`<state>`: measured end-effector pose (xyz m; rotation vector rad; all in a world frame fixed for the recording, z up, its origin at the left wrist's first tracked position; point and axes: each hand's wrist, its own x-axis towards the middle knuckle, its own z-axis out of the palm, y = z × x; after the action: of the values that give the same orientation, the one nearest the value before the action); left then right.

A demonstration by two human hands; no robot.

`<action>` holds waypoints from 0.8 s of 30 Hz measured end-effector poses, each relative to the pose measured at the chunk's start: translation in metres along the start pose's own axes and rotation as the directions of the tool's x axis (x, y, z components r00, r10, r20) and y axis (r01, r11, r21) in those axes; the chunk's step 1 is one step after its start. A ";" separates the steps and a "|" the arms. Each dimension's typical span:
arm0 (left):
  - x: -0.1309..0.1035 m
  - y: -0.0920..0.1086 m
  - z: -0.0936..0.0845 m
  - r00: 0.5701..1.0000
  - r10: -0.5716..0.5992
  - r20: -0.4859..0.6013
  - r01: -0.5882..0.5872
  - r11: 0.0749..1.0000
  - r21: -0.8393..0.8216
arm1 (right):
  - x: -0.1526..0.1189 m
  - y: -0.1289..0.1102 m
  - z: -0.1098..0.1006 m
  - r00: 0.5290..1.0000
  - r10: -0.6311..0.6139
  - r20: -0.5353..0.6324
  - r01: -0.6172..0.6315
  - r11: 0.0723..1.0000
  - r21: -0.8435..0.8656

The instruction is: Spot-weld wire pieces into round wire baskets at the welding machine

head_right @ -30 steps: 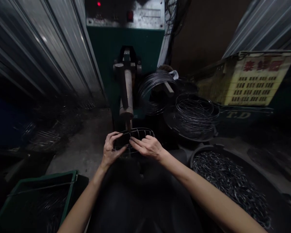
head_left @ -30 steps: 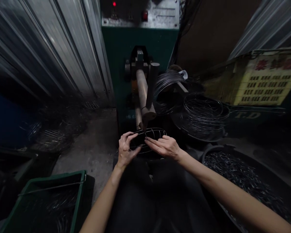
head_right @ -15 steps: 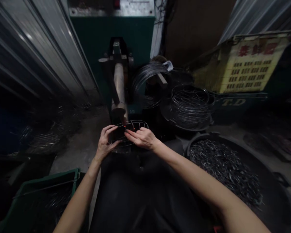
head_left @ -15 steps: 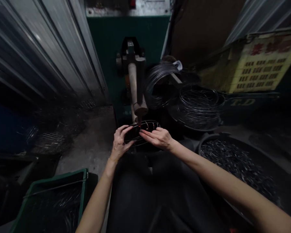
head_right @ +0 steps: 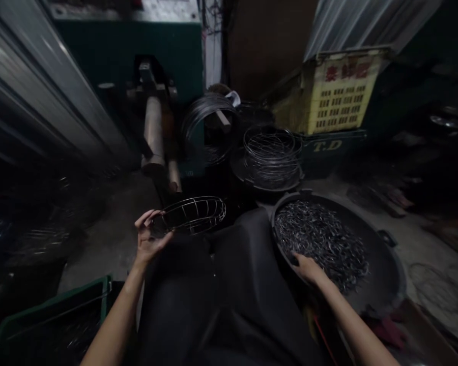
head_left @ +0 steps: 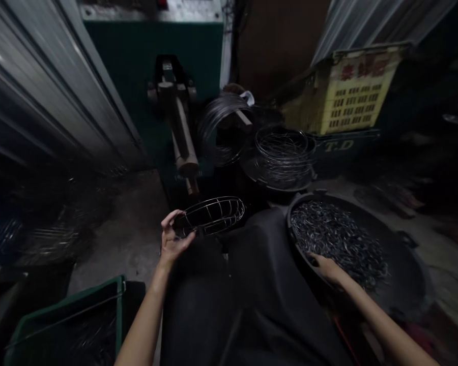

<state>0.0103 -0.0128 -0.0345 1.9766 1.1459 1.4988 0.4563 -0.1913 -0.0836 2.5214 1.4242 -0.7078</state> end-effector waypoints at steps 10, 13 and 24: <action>-0.005 0.016 0.003 0.943 -0.318 0.095 0.332 0.905 -0.265 | -0.006 0.023 0.019 0.996 0.093 -0.012 -0.090 0.984 0.151; -0.006 0.015 -0.001 0.921 -0.378 0.093 0.387 0.867 -0.314 | -0.013 0.031 0.014 0.985 0.162 -0.065 -0.143 0.964 0.226; 0.000 0.030 0.007 0.926 -0.357 0.120 0.376 0.901 -0.218 | -0.065 -0.083 -0.029 0.772 -0.082 -0.631 0.472 0.739 0.481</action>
<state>0.0276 -0.0295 -0.0147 1.5415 1.1673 1.2819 0.3676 -0.1867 -0.0198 3.2618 2.1247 -0.5284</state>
